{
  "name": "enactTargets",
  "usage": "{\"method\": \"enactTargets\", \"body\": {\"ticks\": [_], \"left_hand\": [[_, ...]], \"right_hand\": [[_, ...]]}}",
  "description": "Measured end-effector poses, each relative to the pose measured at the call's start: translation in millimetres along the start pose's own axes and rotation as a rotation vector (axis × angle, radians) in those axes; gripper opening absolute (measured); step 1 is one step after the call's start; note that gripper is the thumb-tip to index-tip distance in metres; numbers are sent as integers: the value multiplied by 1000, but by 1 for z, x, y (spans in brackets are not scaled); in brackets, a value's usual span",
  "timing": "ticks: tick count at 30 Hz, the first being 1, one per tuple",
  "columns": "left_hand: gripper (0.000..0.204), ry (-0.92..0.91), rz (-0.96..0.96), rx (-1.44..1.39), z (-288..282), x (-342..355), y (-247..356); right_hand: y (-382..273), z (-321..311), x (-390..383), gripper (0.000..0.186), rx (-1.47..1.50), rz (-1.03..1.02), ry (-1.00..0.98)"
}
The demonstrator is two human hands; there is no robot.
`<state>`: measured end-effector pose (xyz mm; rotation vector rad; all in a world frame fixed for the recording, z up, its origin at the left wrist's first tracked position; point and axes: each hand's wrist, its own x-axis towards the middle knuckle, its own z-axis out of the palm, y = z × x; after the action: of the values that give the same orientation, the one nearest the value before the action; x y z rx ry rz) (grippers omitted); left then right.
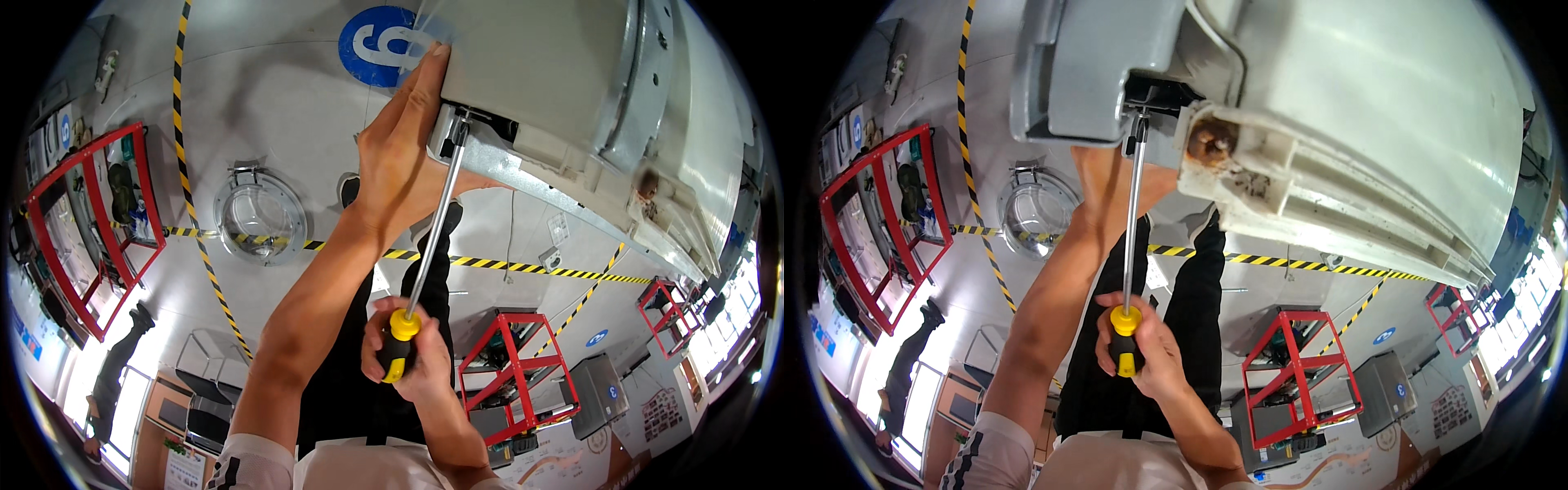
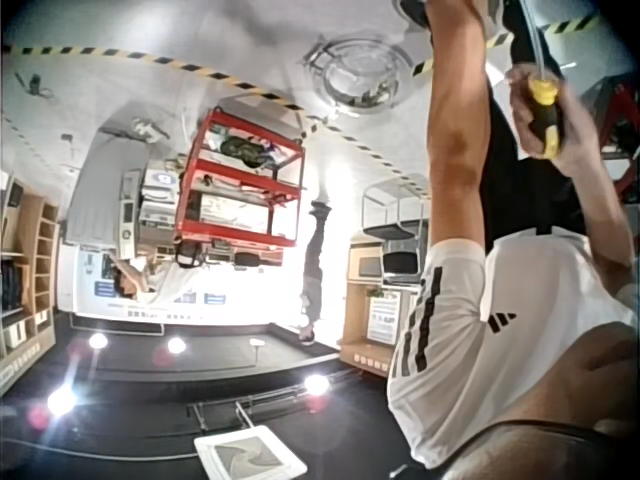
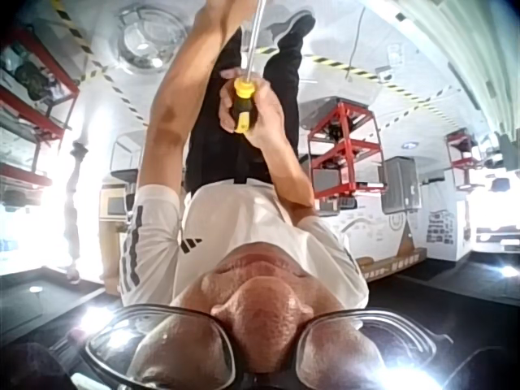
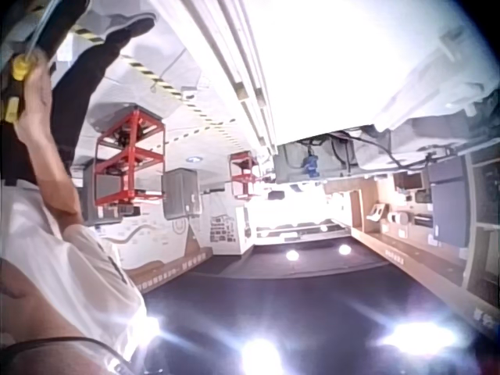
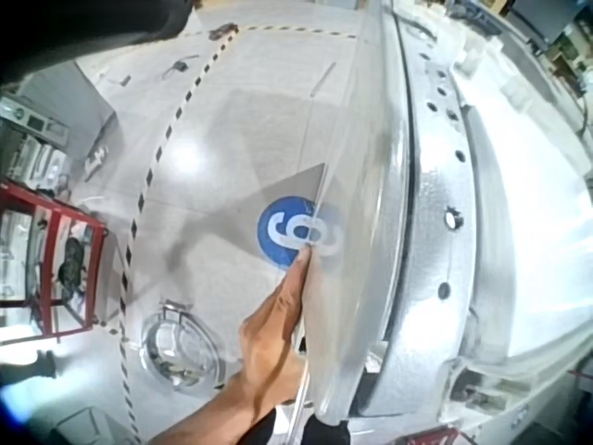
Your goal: The person uses a screwdriver to remove screws from the washing machine frame and subsequently fits the top panel onto the unit.
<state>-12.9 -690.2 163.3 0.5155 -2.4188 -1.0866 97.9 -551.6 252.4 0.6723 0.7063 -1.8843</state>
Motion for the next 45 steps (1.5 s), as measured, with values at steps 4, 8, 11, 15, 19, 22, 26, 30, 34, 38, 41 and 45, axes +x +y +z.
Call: {"method": "enactTargets", "body": {"ticks": [4,8,11,15,19,22,26,30,34,38,41,45], "left_hand": [[105,56,42,-39,0,2,0],[106,145,86,-150,2,5,1],[106,165,100,-179,3,6,0],[106,91,57,-133,1,4,1],[106,44,24,-105,1,3,1],[107,19,3,-98,-1,2,4],[106,-17,-34,-85,1,-2,1],[106,-28,-38,-54,0,-2,4],[107,-4,-4,-51,1,0,2],[107,-9,65,-11,-1,1,4],[107,-22,36,-24,-2,1,2],[106,-24,0,-40,-5,2,6]], "right_hand": [[5,-2,-4,47,-117,-120,84],[10,-15,1,47,-90,-96,-18],[5,-7,3,52,-98,-42,12],[5,-13,-2,48,-209,-215,43],[9,-20,-7,44,-283,-223,121],[7,-15,-7,44,-113,-157,109],[3,-12,-4,48,-12,-74,89],[8,-5,-8,44,-79,-172,135],[12,-16,-11,40,185,-96,-111],[12,-10,-11,51,184,47,-226],[7,6,1,49,96,11,42],[20,-10,0,41,-296,-356,196]]}}
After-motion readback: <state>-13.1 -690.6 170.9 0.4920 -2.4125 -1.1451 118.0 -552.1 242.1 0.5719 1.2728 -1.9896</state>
